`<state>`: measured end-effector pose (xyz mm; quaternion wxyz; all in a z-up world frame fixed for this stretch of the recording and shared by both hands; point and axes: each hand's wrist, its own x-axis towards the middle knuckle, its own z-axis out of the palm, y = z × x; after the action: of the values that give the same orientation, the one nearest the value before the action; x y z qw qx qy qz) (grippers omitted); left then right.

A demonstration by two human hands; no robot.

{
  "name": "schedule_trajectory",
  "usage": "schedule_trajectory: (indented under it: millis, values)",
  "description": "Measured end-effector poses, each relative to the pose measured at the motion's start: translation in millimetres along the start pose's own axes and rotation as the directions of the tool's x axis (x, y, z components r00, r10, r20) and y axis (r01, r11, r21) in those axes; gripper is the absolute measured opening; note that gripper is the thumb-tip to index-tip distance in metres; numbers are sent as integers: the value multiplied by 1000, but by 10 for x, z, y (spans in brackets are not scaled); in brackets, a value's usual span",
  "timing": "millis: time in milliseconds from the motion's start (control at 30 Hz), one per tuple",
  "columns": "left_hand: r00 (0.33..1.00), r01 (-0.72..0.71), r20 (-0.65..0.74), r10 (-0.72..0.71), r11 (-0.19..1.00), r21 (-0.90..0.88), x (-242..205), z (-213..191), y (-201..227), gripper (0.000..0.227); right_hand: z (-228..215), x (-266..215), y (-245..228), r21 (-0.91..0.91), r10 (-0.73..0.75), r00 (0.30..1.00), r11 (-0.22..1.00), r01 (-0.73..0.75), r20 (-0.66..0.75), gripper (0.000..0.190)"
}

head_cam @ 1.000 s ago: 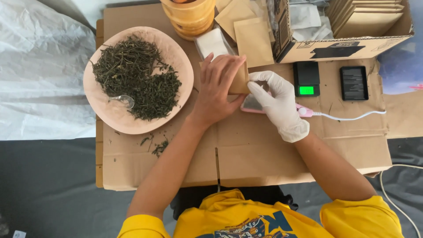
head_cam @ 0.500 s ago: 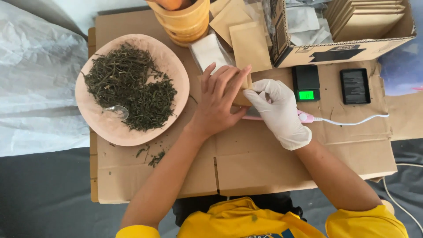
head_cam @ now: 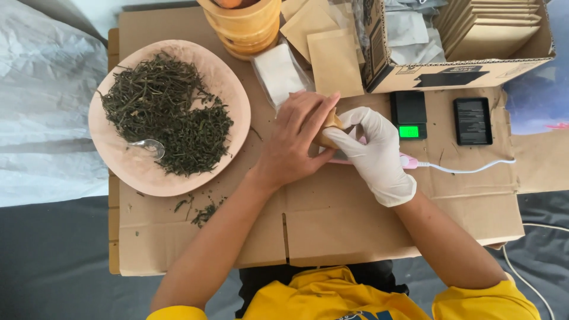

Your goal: Sealing small paper pouches of tea leaves using a handheld heat sealer

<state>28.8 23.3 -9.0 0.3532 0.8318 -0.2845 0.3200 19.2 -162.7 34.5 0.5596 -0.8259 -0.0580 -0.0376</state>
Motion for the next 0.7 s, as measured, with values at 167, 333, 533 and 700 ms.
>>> schedule_trajectory:
  millis: [167, 333, 533, 700]
  values:
    - [1000, -8, -26, 8, 1000, -17, -12, -23, -15, 97, -28, 12, -98, 34, -234, 971, 971, 236, -42, 48]
    - [1000, -11, -3, 11, 1000, -11, 30, -44, -23, 101, -24, 132, 174, -192, -521, 851, 844, 501, -68, 50]
    - [1000, -7, 5, 7, 1000, 25, 35, -30, -43, 99, 66, 236, 626, -273, -603, 797, 772, 574, -32, 37]
    - [1000, -12, -8, 13, 997, 72, 22, -7, -34, 102, -3, 219, 341, -241, -597, 802, 778, 580, 4, 37]
